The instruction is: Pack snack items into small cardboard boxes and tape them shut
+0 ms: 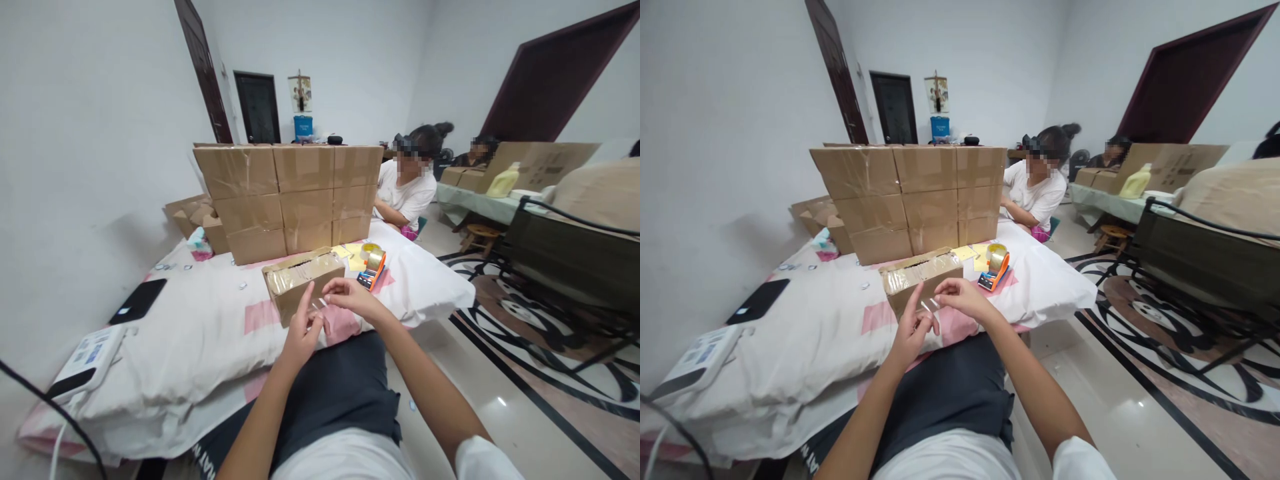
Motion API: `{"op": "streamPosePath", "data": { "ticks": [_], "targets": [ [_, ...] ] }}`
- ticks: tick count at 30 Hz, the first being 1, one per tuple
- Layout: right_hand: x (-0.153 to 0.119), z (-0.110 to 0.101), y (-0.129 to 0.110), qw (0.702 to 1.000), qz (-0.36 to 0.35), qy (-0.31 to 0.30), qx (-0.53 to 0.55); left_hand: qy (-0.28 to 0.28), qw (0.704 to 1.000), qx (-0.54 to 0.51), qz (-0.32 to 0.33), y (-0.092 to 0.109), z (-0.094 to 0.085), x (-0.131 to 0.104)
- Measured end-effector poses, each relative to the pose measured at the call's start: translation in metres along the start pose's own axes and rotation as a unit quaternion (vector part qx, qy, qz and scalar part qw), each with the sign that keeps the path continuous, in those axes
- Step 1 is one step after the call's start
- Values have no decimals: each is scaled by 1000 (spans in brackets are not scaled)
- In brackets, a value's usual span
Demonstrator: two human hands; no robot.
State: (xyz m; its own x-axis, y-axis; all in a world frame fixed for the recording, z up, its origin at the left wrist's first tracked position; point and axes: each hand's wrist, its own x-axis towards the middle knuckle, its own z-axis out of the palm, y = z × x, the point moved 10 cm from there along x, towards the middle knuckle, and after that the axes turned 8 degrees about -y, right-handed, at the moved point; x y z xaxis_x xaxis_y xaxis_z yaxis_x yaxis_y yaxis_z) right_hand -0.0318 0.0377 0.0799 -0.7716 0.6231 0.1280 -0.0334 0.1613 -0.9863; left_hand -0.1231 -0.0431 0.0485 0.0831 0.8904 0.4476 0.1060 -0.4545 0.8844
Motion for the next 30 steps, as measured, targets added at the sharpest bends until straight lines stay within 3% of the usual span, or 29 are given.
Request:
{"op": "streamPosePath", "data": {
  "ticks": [5,8,12,14,17,19,21,24,27,30],
  "targets": [
    [3,1,-2,1000,-17,-2,19,-4,1000,-5,7,3,-2,-1],
    [2,0,-9,999,-49,11,-2,4,1000,2,-21,-3,-3,-2],
    [2,-8,-24,994,-94,55,-32,69,994,65,-60,-5,-20,-3],
    [5,-11,-32,992,-107,58,-43,150,973,172,-35,12,-43,-2],
    [13,-11,-48,990,-127,40,-52,222,885,409,23,50,-66,6],
    [22,-12,-57,989,-133,26,-56,190,826,530,16,59,-71,20],
    [35,-13,-61,990,-129,11,-55,133,803,581,-25,52,-78,33],
    [63,-12,-58,992,-111,-20,-57,71,816,566,-90,35,-86,41],
    [96,-11,-46,988,-82,-33,-127,62,830,541,-118,28,-90,39],
    [121,-15,-32,971,-60,-3,-232,68,833,535,-120,28,-89,37]
  ]
}}
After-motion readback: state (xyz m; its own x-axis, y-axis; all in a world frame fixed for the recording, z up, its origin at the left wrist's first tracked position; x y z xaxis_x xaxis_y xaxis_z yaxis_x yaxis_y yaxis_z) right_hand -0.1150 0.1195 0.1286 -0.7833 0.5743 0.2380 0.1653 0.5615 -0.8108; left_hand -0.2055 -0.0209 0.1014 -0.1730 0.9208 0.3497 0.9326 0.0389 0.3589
